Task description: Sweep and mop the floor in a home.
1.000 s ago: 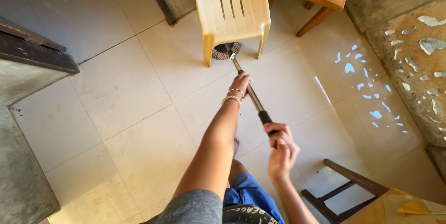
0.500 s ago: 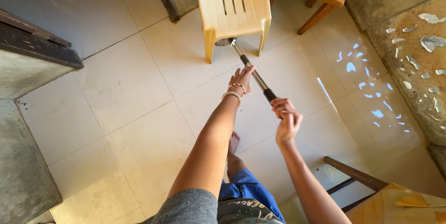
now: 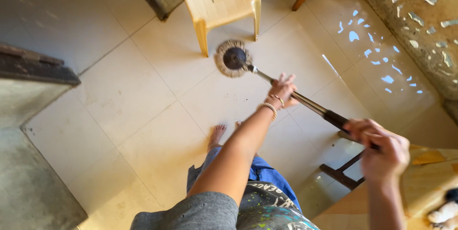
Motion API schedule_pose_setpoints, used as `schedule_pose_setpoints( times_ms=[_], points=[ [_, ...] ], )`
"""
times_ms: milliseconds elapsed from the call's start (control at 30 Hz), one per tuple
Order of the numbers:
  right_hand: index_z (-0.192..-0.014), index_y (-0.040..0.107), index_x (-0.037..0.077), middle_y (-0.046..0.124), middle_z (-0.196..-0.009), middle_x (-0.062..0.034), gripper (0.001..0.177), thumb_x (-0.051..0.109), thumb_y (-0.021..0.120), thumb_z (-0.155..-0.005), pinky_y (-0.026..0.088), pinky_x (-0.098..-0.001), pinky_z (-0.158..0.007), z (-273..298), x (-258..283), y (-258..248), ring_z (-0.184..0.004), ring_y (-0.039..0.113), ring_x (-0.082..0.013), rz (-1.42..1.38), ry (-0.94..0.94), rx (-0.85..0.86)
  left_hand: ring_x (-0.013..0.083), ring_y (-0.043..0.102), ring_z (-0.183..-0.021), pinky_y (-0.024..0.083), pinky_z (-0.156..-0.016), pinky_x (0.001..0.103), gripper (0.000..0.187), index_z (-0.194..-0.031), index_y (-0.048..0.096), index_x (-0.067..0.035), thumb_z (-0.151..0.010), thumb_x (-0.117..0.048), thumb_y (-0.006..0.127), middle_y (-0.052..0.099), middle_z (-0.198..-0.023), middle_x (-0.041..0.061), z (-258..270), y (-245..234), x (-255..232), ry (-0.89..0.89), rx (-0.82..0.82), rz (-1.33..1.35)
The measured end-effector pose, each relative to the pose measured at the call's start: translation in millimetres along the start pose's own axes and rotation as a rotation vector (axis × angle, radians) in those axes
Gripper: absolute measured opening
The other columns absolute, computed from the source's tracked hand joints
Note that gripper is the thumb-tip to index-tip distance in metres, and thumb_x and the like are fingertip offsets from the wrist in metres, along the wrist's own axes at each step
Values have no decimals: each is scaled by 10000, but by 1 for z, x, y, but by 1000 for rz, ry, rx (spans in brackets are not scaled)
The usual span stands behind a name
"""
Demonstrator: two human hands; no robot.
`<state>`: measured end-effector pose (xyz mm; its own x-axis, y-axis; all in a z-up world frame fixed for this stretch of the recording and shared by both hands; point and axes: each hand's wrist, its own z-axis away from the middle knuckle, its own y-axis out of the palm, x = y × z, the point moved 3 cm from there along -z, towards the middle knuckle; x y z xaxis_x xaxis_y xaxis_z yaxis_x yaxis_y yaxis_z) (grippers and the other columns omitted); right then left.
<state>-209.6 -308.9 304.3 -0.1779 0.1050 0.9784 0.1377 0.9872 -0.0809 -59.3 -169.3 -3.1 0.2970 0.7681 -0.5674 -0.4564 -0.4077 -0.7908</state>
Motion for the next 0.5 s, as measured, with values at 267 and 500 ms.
schedule_pose_setpoints(
  times_ms=[267,500],
  points=[
    [-652,419,-1,447,-684,-205,385,176,474,-989,414,-473,-842,67,1,-93,-713,406,-342,-123,176,-94,371,204,-1539,224,-1217,581,418,-993,753,-197,-680,-450,868,344,-1611,51,40,17,-60,305,184,113],
    [-691,450,11,455,-665,-189,338,190,455,-978,432,-535,-1130,86,41,-16,-681,454,-303,-145,95,-223,328,584,-1193,445,-994,583,253,-858,695,-176,-791,-408,770,742,-1036,58,75,32,-34,292,278,189]
  ],
)
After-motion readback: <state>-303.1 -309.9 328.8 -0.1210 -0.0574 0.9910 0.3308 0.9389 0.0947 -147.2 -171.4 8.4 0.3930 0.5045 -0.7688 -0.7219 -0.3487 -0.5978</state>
